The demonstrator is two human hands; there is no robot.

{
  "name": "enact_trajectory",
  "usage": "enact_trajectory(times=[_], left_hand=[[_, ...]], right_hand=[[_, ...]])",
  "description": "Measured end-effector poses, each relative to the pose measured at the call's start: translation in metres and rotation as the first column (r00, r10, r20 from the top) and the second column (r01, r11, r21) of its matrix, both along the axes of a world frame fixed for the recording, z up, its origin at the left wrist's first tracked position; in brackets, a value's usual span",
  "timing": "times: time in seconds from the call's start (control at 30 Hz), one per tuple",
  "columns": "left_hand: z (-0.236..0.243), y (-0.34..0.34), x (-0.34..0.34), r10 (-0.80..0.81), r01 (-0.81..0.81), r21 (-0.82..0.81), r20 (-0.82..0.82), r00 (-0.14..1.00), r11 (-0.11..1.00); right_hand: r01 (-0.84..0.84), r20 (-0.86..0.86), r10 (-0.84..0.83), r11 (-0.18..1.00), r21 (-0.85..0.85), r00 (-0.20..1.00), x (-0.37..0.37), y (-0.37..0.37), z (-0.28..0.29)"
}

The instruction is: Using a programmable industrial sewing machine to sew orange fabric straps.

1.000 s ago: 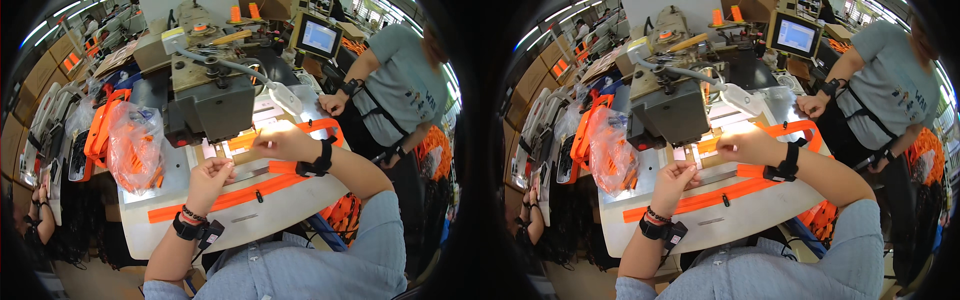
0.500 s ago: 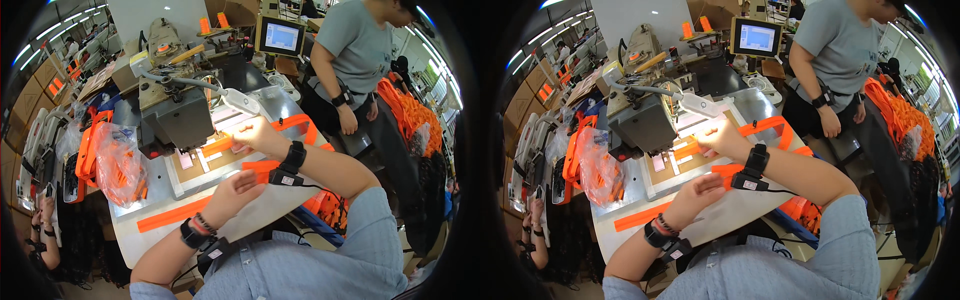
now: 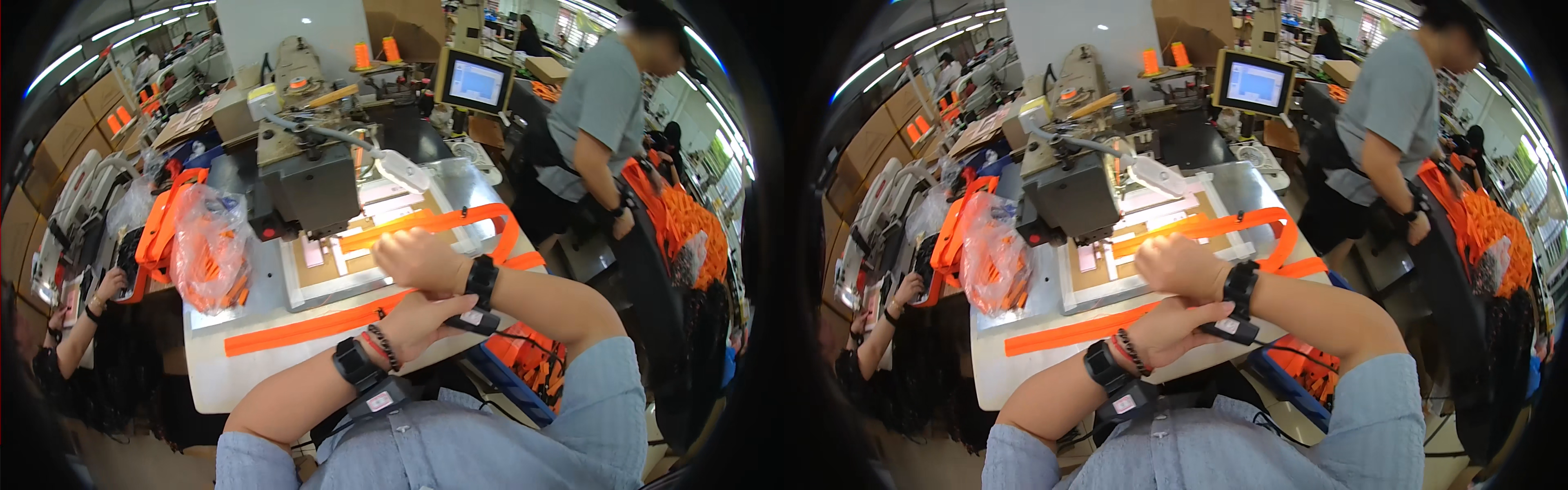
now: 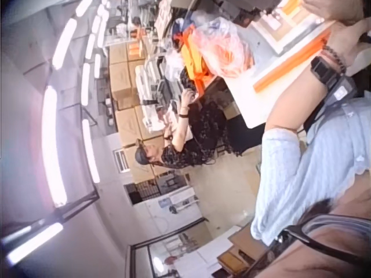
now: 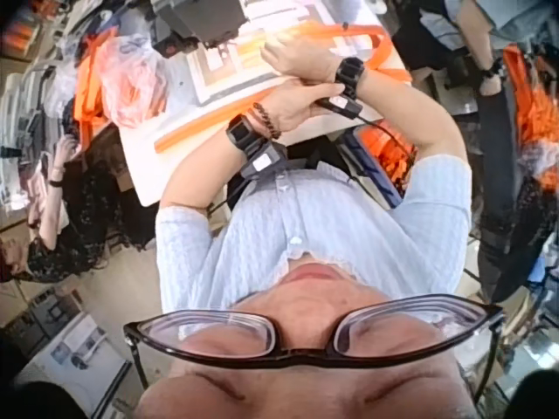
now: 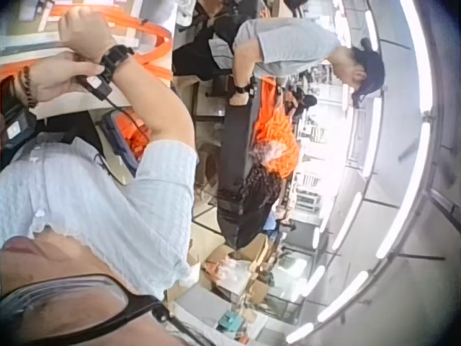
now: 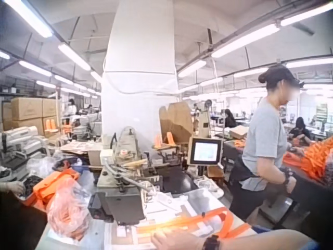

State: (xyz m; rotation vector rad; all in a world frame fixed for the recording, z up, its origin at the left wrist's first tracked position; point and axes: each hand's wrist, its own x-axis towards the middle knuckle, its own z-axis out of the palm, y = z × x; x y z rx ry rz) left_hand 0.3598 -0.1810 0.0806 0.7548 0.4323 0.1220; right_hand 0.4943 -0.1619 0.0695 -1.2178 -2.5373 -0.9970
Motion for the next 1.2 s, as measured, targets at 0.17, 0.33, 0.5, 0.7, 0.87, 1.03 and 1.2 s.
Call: enact_trajectory(times=[0.17, 0.33, 0.5, 0.7, 0.87, 1.03, 1.2], left_hand=[[-0.023, 0.012, 0.009, -0.030, 0.035, -0.095, 0.048, 0.998, 0.995], [-0.002, 0.013, -0.032, 0.022, 0.008, 0.228, -0.129, 0.991, 0.974], [-0.001, 0.066, -0.098, 0.198, 0.231, 0.968, -0.246, 0.949, 0.096], [-0.036, 0.100, -0.101, 0.478, 0.288, 0.935, -0.160, 0.864, -0.208], [-0.048, 0.115, -0.090, 0.376, 0.295, 0.954, -0.296, 0.878, 0.061], [-0.045, 0.118, -0.084, 0.401, 0.357, 0.933, -0.347, 0.848, 0.051], [-0.041, 0.112, -0.081, 0.454, 0.402, 0.915, -0.353, 0.818, -0.015]], right_hand=[[0.304, -0.342, -0.392, 0.910, -0.282, 0.854, 0.020, 0.018, -0.009], [0.152, -0.557, -0.331, 0.927, -0.343, 0.762, 0.032, 0.010, -0.019], [-0.093, -0.634, -0.351, 0.825, -0.557, 0.689, 0.055, 0.015, -0.001], [-0.276, -0.636, -0.232, 0.755, -0.595, 0.736, 0.040, 0.066, -0.002], [-0.177, -0.567, -0.190, 0.830, -0.529, 0.801, 0.023, 0.081, -0.022], [-0.174, -0.411, 0.038, 0.938, -0.299, 0.911, 0.023, 0.099, -0.065], [-0.236, -0.399, 0.141, 0.951, -0.200, 0.906, 0.017, 0.086, -0.059]])
